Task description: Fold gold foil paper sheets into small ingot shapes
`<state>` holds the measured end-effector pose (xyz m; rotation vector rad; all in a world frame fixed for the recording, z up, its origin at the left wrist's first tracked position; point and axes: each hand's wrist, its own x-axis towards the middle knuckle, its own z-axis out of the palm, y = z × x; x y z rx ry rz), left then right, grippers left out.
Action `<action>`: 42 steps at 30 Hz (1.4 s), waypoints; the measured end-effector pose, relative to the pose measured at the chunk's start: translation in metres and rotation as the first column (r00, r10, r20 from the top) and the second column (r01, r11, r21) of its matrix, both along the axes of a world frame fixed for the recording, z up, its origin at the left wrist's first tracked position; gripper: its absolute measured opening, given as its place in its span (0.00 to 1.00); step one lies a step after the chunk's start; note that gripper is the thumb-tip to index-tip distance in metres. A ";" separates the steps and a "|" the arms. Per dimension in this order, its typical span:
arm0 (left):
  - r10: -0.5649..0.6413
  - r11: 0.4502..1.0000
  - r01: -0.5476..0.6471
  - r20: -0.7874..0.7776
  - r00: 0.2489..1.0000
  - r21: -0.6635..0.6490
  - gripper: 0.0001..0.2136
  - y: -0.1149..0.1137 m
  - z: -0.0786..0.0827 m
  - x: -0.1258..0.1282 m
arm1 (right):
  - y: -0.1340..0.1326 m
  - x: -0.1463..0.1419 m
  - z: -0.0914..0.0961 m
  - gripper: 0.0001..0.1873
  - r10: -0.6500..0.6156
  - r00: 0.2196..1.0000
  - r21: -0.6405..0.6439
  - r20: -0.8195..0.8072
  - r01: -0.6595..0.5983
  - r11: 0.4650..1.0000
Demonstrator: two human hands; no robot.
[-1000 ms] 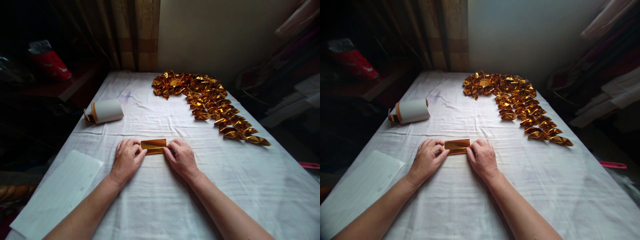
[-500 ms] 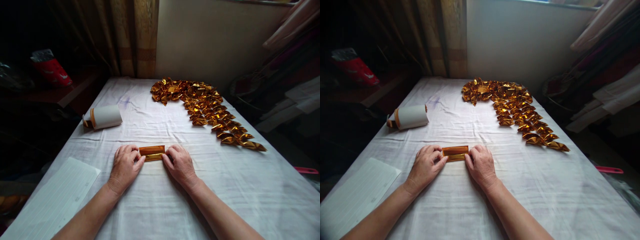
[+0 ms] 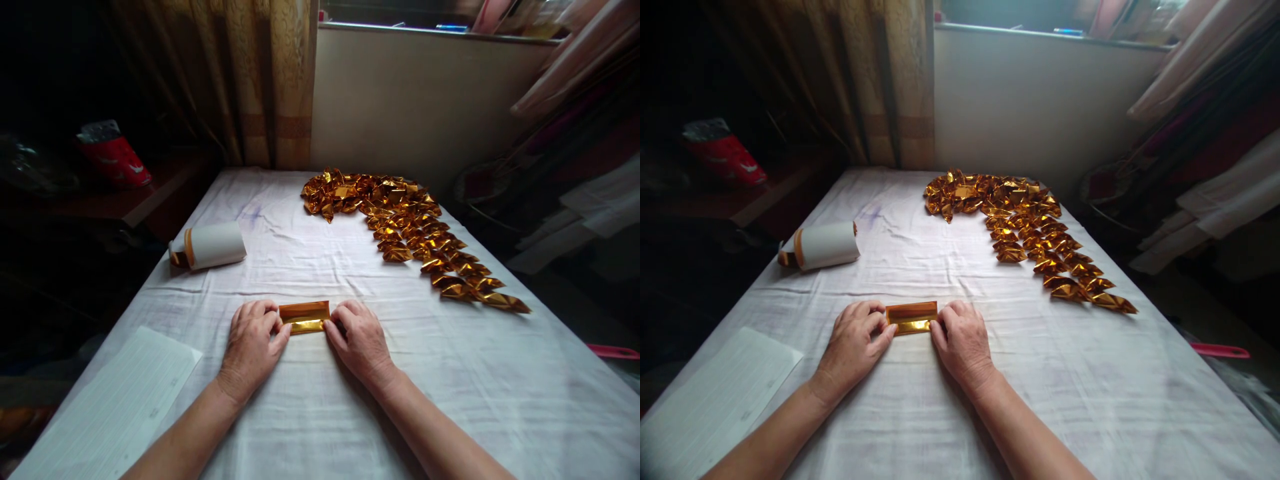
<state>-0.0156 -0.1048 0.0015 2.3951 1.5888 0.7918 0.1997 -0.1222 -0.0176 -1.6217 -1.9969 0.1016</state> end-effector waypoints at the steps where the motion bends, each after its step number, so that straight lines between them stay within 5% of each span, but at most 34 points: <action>1: 0.001 1.000 -0.001 -0.004 1.000 0.001 0.09 0.000 0.000 0.000 | 0.000 0.000 0.000 0.07 -0.004 1.000 -0.001 -0.003 0.004 1.000; 20: 0.002 0.999 -0.004 -0.045 0.999 -0.036 0.04 0.000 -0.002 -0.001 | -0.001 -0.003 0.001 0.02 0.002 1.000 -0.001 0.010 -0.002 1.000; 32: 0.003 1.000 -0.004 -0.097 0.995 -0.006 0.04 -0.001 -0.006 -0.001 | -0.001 -0.033 0.017 0.16 -0.216 0.956 -0.062 0.196 0.232 0.971; 42: -0.102 0.961 0.131 -0.128 0.987 0.244 0.10 -0.024 0.004 0.004 | -0.001 -0.031 0.015 0.17 -0.208 0.953 -0.084 0.221 0.231 0.969</action>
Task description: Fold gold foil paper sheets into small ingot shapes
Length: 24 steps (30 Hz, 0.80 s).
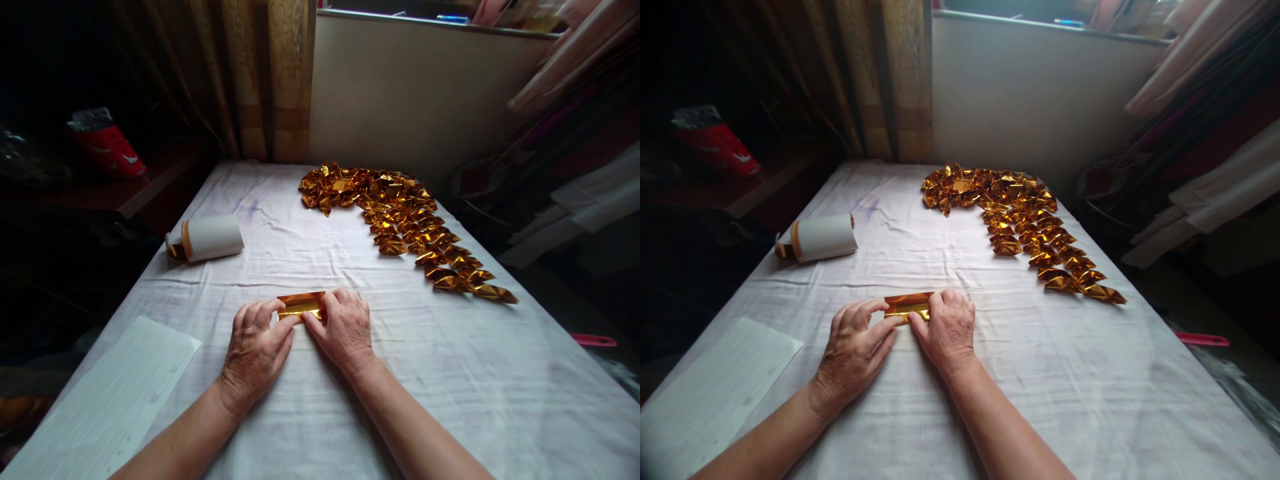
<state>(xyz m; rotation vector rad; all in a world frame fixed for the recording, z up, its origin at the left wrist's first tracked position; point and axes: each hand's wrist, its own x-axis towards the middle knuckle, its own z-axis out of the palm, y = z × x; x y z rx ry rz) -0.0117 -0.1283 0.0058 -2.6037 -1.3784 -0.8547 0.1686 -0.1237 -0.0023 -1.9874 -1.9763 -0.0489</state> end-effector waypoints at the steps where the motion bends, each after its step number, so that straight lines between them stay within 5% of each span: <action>1: -0.023 1.000 0.023 -0.012 1.000 -0.008 0.11 -0.001 -0.001 0.000 | 0.000 0.000 0.000 0.16 0.000 1.000 -0.002 0.002 0.000 1.000; 24: -0.046 0.996 0.033 -0.157 0.987 -0.085 0.15 -0.003 -0.012 -0.005 | 0.000 0.002 0.002 0.14 0.005 1.000 -0.041 -0.023 -0.006 0.999</action>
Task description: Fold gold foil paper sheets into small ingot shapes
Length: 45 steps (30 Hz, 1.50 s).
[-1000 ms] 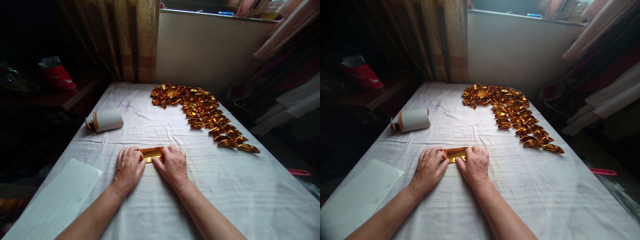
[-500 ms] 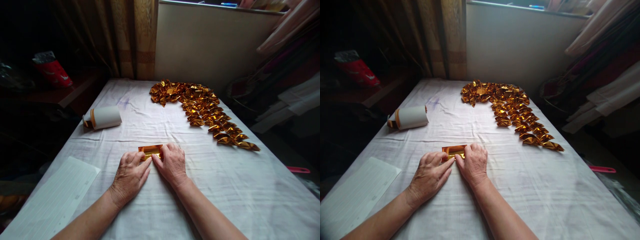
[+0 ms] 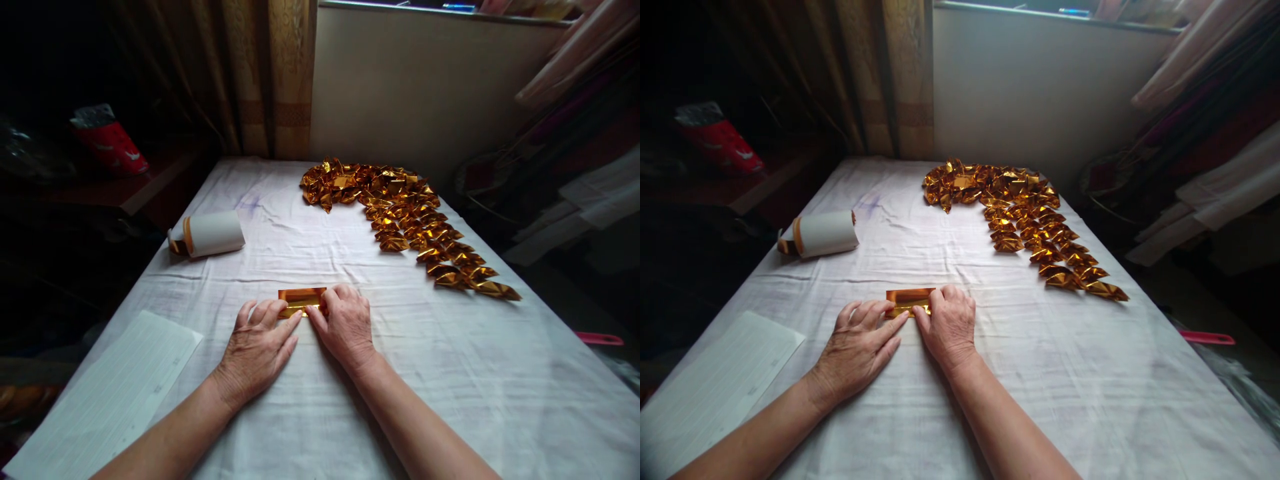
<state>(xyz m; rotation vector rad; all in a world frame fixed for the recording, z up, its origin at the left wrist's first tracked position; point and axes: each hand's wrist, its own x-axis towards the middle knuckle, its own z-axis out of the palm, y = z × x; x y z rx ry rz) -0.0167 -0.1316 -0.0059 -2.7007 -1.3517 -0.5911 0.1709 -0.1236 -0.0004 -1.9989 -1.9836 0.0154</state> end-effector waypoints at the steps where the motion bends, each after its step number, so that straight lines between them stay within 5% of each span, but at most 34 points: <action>1: 0.003 1.000 -0.003 -0.005 1.000 -0.001 0.15 0.000 0.000 -0.001 | 0.000 0.000 0.000 0.13 0.001 1.000 0.000 -0.002 -0.001 1.000; 13: 0.056 0.998 -0.057 -0.080 0.995 -0.009 0.16 -0.001 0.002 -0.027 | -0.001 0.003 -0.002 0.10 0.033 0.999 0.011 -0.017 -0.032 0.999; 19: -0.025 0.999 0.028 -0.083 0.996 0.027 0.16 0.001 0.004 -0.023 | -0.007 0.017 -0.005 0.10 0.113 0.991 0.113 -0.070 -0.105 0.988; 23: -0.078 0.997 0.079 -0.088 0.993 0.009 0.17 0.003 0.003 -0.023 | -0.021 0.010 -0.003 0.18 0.307 0.949 0.190 -0.071 -0.289 0.938; 28: -0.072 0.997 0.072 -0.061 0.995 -0.005 0.19 0.003 0.000 -0.025 | -0.032 -0.010 -0.004 0.28 0.486 0.872 -0.025 -0.057 -0.488 0.872; 36: -0.059 0.998 0.058 -0.071 0.996 -0.014 0.18 0.002 0.000 -0.026 | -0.038 0.002 -0.004 0.32 0.412 0.910 -0.217 -0.040 -0.411 0.886; 45: -0.058 0.998 0.057 -0.099 0.993 -0.008 0.18 0.002 0.000 -0.026 | -0.047 0.026 -0.005 0.29 0.318 0.948 -0.219 0.013 -0.308 0.926</action>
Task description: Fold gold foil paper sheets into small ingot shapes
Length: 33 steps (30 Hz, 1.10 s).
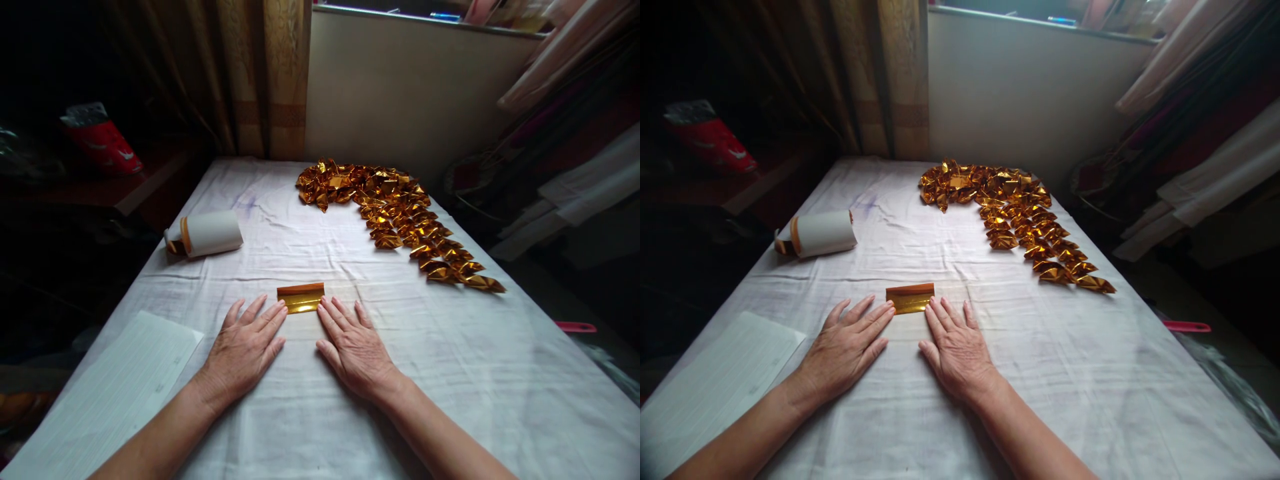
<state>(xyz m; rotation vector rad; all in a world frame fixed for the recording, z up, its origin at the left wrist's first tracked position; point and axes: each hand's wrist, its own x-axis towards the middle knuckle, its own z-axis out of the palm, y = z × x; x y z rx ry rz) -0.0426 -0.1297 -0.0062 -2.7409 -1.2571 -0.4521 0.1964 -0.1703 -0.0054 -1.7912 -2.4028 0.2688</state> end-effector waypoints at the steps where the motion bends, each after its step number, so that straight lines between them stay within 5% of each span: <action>1: -0.001 1.000 0.001 -0.004 1.000 0.000 0.18 0.000 0.000 0.000 | 0.000 0.000 0.000 0.29 0.000 1.000 0.003 0.000 0.000 1.000; 10: 0.011 1.000 -0.010 -0.036 0.999 0.029 0.19 -0.002 0.002 -0.002 | -0.001 0.000 -0.004 0.31 0.008 1.000 0.030 -0.011 -0.007 1.000; 19: -0.019 1.000 0.019 0.016 1.000 -0.008 0.21 -0.007 0.004 0.040 | 0.001 -0.001 -0.002 0.30 0.006 1.000 0.018 -0.017 -0.006 1.000; 26: 0.032 0.999 -0.033 -0.021 0.999 -0.036 0.22 -0.013 -0.009 0.010 | -0.002 0.001 -0.001 0.29 -0.002 0.998 0.023 -0.061 0.003 1.000; 33: 0.018 0.998 -0.013 0.077 0.997 -0.067 0.17 -0.006 -0.001 0.005 | 0.011 0.011 0.002 0.20 0.008 0.970 0.133 -0.242 0.025 0.991</action>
